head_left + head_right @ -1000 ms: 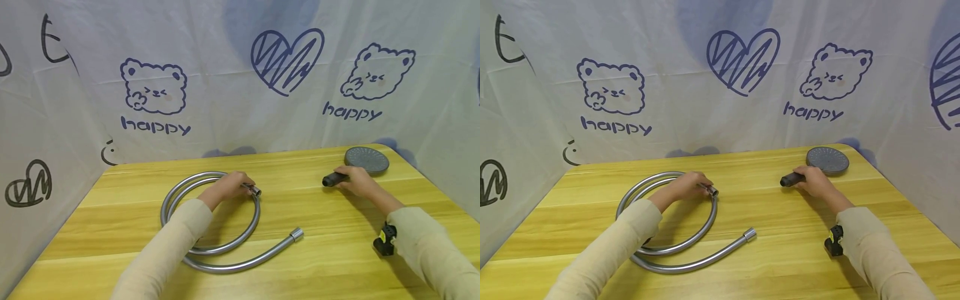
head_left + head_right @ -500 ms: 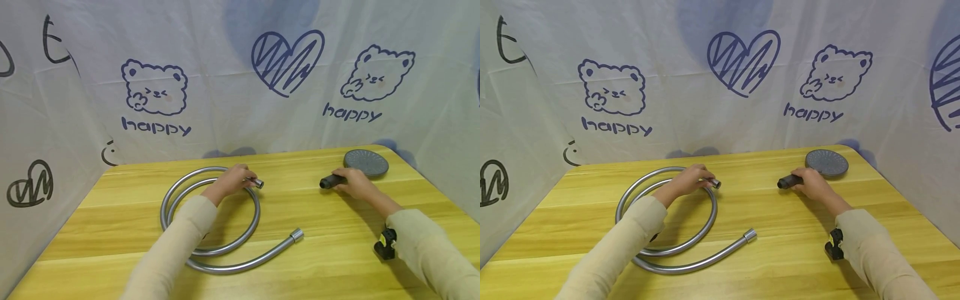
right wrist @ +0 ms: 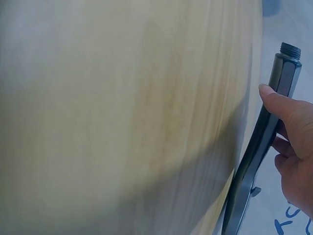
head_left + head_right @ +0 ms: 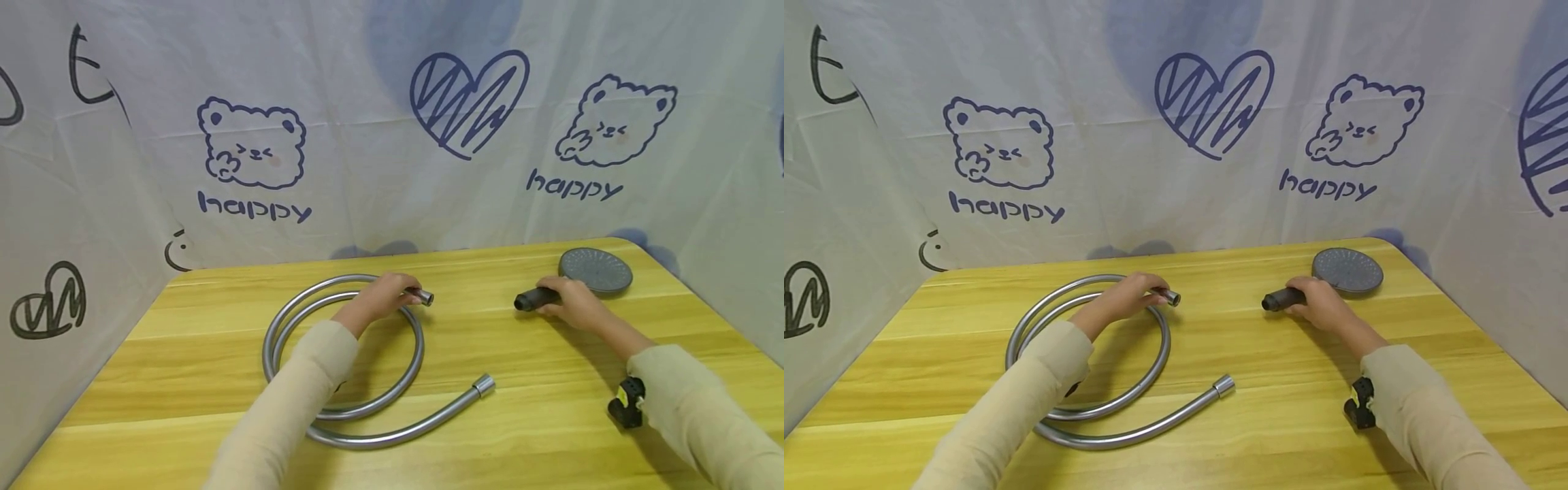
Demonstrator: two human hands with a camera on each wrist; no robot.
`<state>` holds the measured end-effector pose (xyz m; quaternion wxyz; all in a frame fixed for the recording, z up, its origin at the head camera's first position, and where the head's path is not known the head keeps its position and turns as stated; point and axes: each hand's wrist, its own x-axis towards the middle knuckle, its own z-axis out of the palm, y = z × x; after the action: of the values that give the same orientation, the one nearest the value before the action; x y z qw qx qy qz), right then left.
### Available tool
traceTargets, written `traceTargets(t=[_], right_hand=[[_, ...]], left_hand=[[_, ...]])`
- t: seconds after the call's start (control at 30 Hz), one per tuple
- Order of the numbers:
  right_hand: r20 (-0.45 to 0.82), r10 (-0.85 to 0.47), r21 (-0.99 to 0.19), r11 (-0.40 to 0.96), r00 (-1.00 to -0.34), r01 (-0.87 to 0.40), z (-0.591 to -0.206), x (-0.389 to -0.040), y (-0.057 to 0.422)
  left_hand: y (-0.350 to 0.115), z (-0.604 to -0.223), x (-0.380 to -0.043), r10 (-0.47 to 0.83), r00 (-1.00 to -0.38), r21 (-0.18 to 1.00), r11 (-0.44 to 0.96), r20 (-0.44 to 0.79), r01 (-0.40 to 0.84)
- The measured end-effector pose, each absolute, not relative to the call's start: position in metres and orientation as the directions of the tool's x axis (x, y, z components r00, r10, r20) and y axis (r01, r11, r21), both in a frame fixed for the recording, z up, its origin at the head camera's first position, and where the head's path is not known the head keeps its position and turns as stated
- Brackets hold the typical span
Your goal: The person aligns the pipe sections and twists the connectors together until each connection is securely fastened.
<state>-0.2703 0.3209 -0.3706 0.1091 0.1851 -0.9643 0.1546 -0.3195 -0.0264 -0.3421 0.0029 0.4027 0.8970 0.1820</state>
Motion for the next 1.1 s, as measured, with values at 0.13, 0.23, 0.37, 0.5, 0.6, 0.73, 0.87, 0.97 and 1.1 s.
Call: traceTargets(t=[0.13,0.23,0.37,0.5,0.6,0.73,0.87,0.97,1.1], right_hand=[[0.247,-0.317,-0.262,0.888,-0.916,-0.378,-0.371,-0.271,0.317],[0.252,-0.322,-0.26,0.886,-0.912,-0.385,-0.37,-0.27,0.313],[0.259,-0.333,-0.265,0.879,-0.907,-0.398,-0.369,-0.27,0.307],[0.26,-0.343,-0.273,0.87,-0.903,-0.409,-0.369,-0.269,0.302],[0.262,-0.352,-0.277,0.865,-0.899,-0.419,-0.37,-0.27,0.299],[0.275,-0.362,-0.276,0.857,-0.89,-0.434,-0.37,-0.27,0.296],[0.288,-0.356,-0.286,0.854,-0.889,-0.435,-0.371,-0.27,0.294],[0.299,-0.346,-0.296,0.853,-0.889,-0.431,-0.372,-0.27,0.294],[0.309,-0.333,-0.318,0.847,-0.891,-0.426,-0.374,-0.272,0.293]], left_hand=[[-0.025,-0.341,-0.319,0.726,-0.675,0.334,0.608,0.135,0.72],[-0.025,-0.34,-0.318,0.719,-0.681,0.324,0.618,0.135,0.717],[-0.025,-0.341,-0.318,0.703,-0.698,0.315,0.638,0.132,0.702],[-0.023,-0.341,-0.318,0.698,-0.702,0.304,0.644,0.144,0.702],[-0.022,-0.341,-0.318,0.695,-0.703,0.307,0.644,0.148,0.701],[-0.02,-0.342,-0.32,0.697,-0.702,0.311,0.642,0.143,0.701],[-0.019,-0.344,-0.322,0.696,-0.706,0.316,0.645,0.132,0.696],[-0.018,-0.344,-0.322,0.684,-0.72,0.327,0.658,0.118,0.678],[-0.017,-0.344,-0.322,0.667,-0.738,0.341,0.674,0.1,0.656]])
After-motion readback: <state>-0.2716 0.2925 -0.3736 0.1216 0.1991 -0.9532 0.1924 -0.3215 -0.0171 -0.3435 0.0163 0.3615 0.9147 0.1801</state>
